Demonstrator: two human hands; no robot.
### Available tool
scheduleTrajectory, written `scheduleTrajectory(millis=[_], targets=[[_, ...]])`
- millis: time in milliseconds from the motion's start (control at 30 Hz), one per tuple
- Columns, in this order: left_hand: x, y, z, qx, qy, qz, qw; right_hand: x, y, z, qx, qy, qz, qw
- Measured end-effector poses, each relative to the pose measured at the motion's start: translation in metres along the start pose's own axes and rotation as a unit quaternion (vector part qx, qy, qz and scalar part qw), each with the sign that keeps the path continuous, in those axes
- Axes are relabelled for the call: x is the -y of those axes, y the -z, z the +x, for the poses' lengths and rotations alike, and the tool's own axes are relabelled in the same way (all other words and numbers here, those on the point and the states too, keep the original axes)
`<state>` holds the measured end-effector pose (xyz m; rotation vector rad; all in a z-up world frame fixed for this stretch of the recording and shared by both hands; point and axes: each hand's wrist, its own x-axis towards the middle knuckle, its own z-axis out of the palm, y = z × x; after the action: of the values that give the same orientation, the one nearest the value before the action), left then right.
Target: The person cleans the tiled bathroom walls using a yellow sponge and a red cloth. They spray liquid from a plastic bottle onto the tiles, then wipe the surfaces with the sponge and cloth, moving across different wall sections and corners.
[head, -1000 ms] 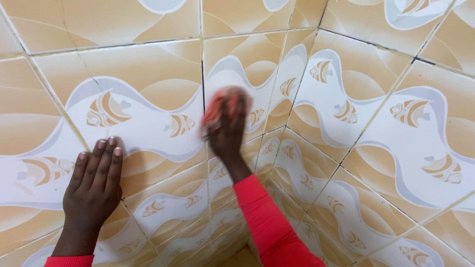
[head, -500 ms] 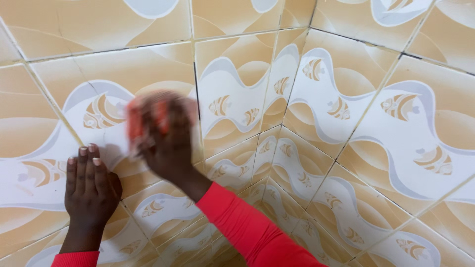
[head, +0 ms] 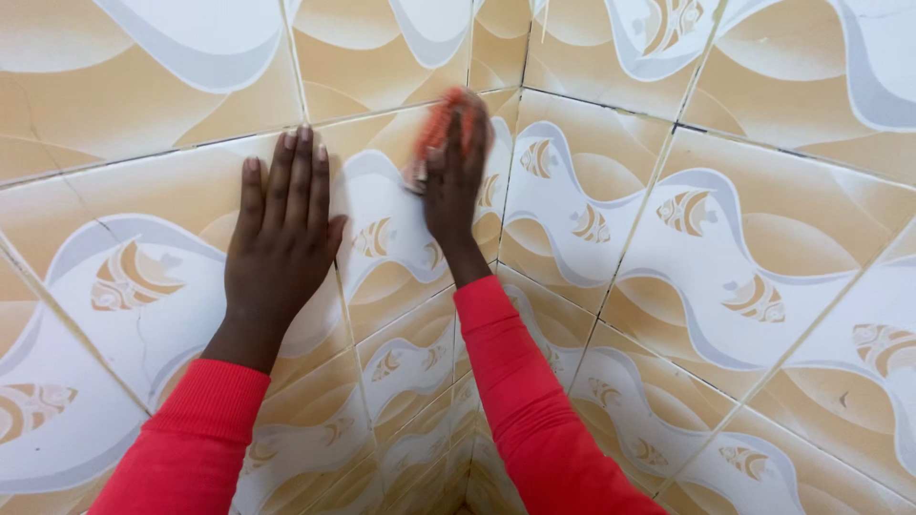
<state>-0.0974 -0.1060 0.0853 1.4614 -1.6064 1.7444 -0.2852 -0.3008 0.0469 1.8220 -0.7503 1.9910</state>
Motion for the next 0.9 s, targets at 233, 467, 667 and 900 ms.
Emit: scheduleTrajectory(millis=[233,467,667,900], targets=[[-0.008,-0.016,-0.009,0.018,0.005,0.058,0.998,-0.052,0.026,-0.151,0.027,-0.120,-0.043,0.991],[-0.014,0.002,0.012,-0.082,-0.019,0.023,0.996,0.035,0.028,-0.125,0.117,-0.028,-0.009,0.993],[0.020,-0.006,0.105,-0.170,0.021,0.104,0.980,0.061,-0.013,0.052,0.079,0.116,0.137,0.981],[0.025,0.035,0.129,-0.086,0.139,-0.516,0.841,-0.036,0.009,0.131,-0.009,0.081,-0.068,0.994]])
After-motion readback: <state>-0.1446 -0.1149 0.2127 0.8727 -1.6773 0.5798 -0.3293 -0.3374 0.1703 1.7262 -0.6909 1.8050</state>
